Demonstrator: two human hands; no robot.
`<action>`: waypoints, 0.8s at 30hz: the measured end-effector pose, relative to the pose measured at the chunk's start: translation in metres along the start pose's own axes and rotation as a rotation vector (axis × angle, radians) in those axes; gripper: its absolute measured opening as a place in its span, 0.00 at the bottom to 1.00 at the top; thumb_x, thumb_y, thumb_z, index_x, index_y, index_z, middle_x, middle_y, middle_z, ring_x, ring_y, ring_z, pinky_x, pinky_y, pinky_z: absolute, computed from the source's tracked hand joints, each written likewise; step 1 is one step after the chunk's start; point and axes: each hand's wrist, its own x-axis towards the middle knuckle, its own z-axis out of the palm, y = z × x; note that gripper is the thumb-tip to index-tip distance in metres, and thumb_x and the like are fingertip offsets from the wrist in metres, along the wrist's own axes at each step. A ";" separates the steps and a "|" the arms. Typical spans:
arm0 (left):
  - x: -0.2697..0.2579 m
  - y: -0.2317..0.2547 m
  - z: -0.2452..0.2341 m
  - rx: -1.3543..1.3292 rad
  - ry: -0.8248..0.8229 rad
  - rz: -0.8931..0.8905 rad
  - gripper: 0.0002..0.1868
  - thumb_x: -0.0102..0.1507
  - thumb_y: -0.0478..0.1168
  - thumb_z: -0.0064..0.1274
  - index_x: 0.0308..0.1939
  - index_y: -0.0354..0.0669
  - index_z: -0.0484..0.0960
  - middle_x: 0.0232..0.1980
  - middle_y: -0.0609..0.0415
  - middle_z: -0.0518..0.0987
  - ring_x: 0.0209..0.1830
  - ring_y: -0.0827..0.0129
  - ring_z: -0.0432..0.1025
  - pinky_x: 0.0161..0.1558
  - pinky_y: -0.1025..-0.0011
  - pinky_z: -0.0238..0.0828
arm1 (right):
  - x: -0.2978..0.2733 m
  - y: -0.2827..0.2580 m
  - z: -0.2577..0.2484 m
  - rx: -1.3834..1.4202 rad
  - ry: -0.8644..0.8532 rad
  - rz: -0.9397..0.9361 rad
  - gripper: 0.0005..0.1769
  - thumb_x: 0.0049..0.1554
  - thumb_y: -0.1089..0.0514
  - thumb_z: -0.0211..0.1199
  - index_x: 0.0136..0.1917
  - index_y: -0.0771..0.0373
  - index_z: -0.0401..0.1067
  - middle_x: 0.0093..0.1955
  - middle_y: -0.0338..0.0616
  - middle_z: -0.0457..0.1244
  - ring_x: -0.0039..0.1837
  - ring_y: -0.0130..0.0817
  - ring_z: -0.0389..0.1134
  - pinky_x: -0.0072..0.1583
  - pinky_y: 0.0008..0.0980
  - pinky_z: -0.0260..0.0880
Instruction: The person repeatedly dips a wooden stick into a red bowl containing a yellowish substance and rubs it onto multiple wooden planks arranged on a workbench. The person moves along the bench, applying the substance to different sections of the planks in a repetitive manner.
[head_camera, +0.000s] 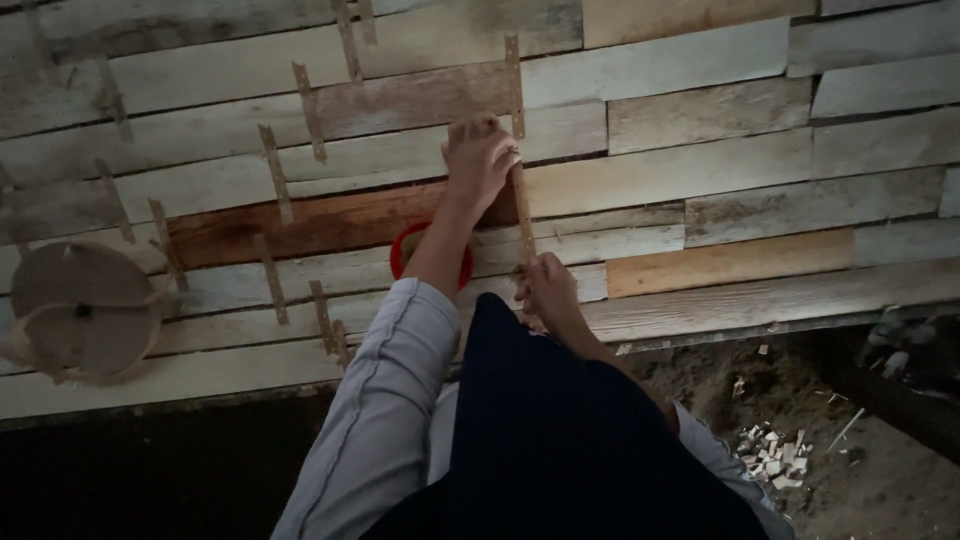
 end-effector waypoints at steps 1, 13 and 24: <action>0.001 0.004 -0.008 0.000 -0.001 -0.001 0.04 0.66 0.52 0.59 0.42 0.64 0.82 0.45 0.62 0.71 0.57 0.47 0.70 0.56 0.35 0.66 | -0.001 -0.002 0.001 0.000 0.000 0.001 0.19 0.70 0.49 0.45 0.49 0.66 0.67 0.28 0.52 0.66 0.25 0.35 0.66 0.29 0.32 0.68; 0.015 -0.022 0.051 -0.222 -0.121 -0.203 0.17 0.63 0.47 0.56 0.55 0.57 0.74 0.62 0.50 0.68 0.72 0.37 0.59 0.61 0.36 0.62 | 0.011 0.007 0.002 -0.060 0.000 -0.027 0.20 0.69 0.49 0.46 0.48 0.67 0.70 0.31 0.51 0.69 0.28 0.38 0.70 0.30 0.35 0.71; -0.048 0.015 0.010 0.127 -0.023 0.139 0.23 0.76 0.53 0.45 0.75 0.62 0.72 0.79 0.69 0.64 0.80 0.39 0.48 0.69 0.27 0.48 | 0.019 0.019 0.002 -0.100 -0.009 -0.024 0.19 0.69 0.51 0.47 0.46 0.65 0.70 0.28 0.51 0.67 0.27 0.38 0.69 0.31 0.34 0.70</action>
